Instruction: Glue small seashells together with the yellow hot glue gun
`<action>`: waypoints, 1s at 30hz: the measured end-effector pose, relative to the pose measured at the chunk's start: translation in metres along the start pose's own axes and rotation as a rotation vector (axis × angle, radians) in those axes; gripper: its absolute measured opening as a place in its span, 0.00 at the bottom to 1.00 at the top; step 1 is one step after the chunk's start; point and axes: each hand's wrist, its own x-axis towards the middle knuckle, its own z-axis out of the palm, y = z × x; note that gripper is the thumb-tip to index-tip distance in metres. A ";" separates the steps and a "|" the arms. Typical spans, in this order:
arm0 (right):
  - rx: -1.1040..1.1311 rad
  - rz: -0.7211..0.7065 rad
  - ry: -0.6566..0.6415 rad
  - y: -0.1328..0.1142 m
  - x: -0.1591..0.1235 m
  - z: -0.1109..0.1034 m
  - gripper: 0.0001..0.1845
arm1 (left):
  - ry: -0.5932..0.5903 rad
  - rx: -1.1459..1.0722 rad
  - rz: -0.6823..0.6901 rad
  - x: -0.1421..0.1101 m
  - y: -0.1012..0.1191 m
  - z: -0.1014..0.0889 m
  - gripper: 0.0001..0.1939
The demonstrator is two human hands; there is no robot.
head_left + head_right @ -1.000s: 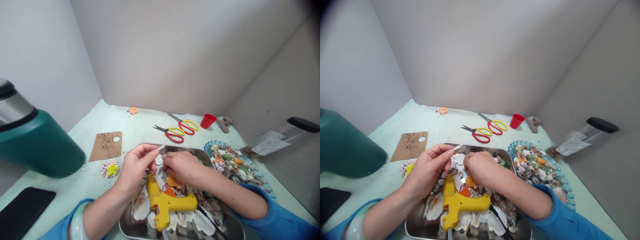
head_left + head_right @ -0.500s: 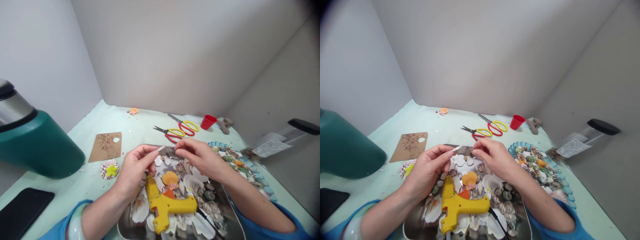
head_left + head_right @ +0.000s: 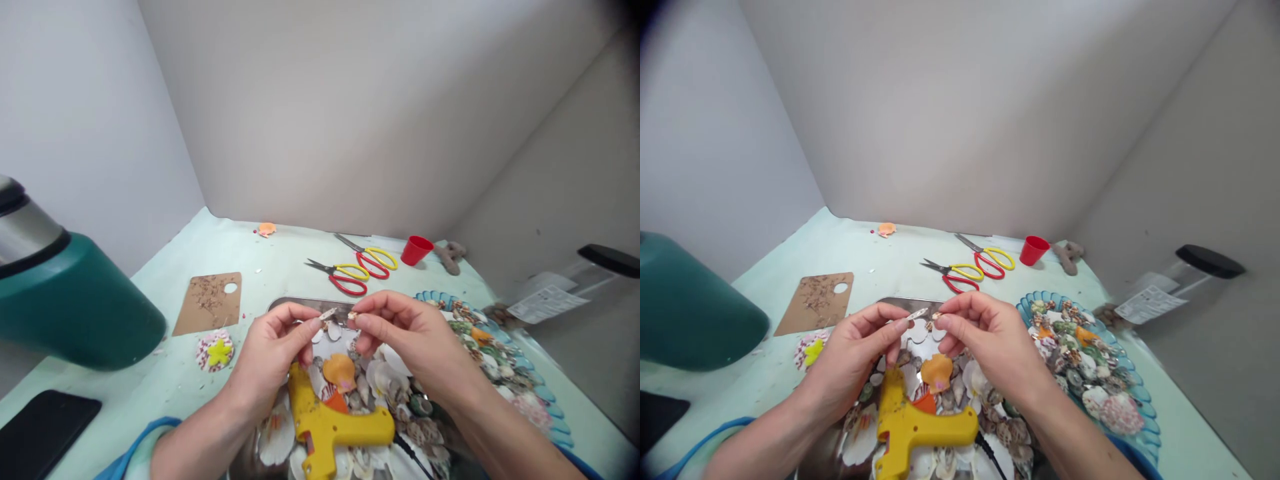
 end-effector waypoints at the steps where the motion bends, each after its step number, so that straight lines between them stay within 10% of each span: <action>1: -0.038 -0.021 0.027 0.001 -0.001 0.001 0.06 | -0.003 0.005 0.002 0.000 0.000 0.000 0.09; 30: -0.136 -0.116 0.145 0.008 -0.009 0.013 0.03 | -0.044 0.045 -0.006 -0.008 0.003 0.009 0.05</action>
